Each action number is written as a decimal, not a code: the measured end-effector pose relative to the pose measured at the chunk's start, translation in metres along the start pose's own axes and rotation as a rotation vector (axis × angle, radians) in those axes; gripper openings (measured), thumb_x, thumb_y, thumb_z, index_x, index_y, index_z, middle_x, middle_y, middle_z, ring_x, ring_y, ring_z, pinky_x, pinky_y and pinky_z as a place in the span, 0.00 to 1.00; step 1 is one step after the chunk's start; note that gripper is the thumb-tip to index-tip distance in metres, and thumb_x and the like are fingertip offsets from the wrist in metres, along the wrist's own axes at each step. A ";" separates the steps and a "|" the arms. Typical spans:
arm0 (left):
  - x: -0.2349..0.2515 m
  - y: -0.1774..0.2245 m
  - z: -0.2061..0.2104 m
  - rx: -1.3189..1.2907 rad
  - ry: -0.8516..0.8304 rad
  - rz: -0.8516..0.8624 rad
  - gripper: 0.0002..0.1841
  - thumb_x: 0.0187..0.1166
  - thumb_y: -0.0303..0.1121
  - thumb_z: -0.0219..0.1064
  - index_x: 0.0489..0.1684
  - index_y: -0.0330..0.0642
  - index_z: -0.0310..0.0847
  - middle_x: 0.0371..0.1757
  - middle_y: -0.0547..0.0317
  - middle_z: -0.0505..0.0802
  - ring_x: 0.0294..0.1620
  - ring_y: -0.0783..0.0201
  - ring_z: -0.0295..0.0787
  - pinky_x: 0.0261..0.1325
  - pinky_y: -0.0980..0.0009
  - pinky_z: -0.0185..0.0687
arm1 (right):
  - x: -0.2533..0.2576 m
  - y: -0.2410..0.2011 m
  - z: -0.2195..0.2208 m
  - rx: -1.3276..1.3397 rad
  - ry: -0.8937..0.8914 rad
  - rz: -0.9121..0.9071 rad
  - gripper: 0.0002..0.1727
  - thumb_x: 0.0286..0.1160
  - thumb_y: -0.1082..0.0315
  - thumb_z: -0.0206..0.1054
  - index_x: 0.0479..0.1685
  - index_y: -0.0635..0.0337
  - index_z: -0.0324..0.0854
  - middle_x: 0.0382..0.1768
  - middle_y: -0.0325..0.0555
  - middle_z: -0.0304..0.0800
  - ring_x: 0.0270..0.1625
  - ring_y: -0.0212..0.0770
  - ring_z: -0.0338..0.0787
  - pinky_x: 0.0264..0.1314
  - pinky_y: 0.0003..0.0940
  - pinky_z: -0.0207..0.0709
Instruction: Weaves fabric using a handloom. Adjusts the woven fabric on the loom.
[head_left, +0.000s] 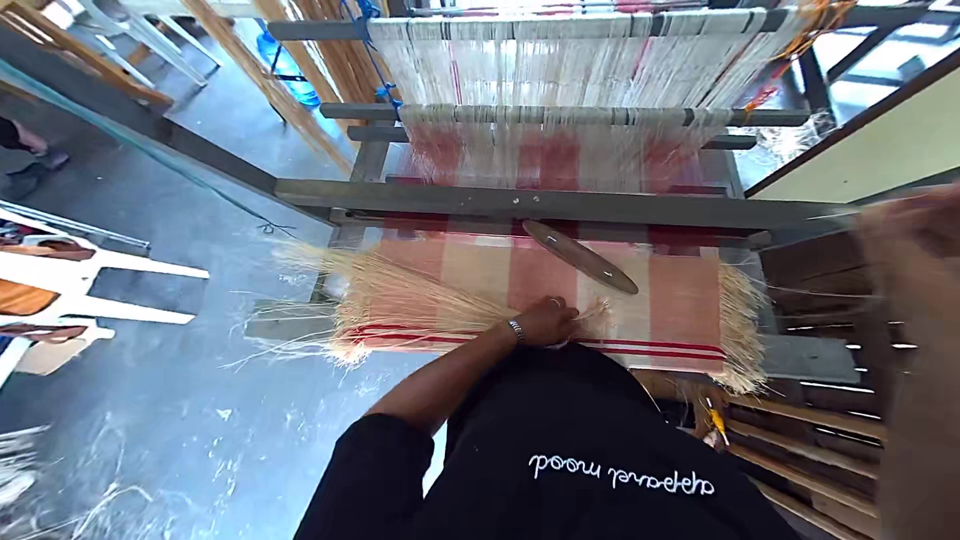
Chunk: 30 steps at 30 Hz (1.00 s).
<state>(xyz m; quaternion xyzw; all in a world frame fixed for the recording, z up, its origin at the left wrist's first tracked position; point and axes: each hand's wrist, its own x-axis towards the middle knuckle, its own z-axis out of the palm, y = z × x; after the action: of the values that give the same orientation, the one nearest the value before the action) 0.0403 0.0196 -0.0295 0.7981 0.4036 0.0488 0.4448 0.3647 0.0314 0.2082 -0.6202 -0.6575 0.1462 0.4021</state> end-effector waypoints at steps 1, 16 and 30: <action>0.008 0.003 0.003 -0.065 0.015 0.038 0.22 0.91 0.40 0.54 0.58 0.25 0.83 0.58 0.26 0.86 0.67 0.33 0.80 0.75 0.38 0.71 | 0.000 0.021 0.021 0.095 -0.099 -0.223 0.21 0.78 0.68 0.69 0.65 0.64 0.69 0.50 0.39 0.85 0.51 0.26 0.88 0.59 0.28 0.86; -0.181 -0.146 -0.101 0.602 0.651 -0.672 0.31 0.87 0.59 0.55 0.90 0.66 0.65 0.91 0.53 0.69 0.88 0.37 0.64 0.77 0.28 0.63 | -0.066 0.026 0.194 0.068 -1.106 -0.224 0.29 0.81 0.70 0.61 0.84 0.59 0.70 0.52 0.59 0.90 0.51 0.53 0.91 0.60 0.53 0.84; -0.257 -0.117 0.005 -0.053 1.620 -0.753 0.22 0.91 0.36 0.51 0.70 0.27 0.78 0.72 0.30 0.83 0.76 0.41 0.79 0.81 0.50 0.71 | -0.044 0.068 0.190 -0.154 -1.237 -0.071 0.35 0.80 0.74 0.63 0.90 0.50 0.66 0.55 0.64 0.90 0.50 0.61 0.92 0.58 0.61 0.83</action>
<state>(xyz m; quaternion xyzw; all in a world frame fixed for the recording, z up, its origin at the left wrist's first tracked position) -0.1995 -0.1275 -0.0478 0.3229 0.8280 0.4577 0.0280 0.2734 0.0613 0.0256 -0.4257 -0.7976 0.4169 -0.0944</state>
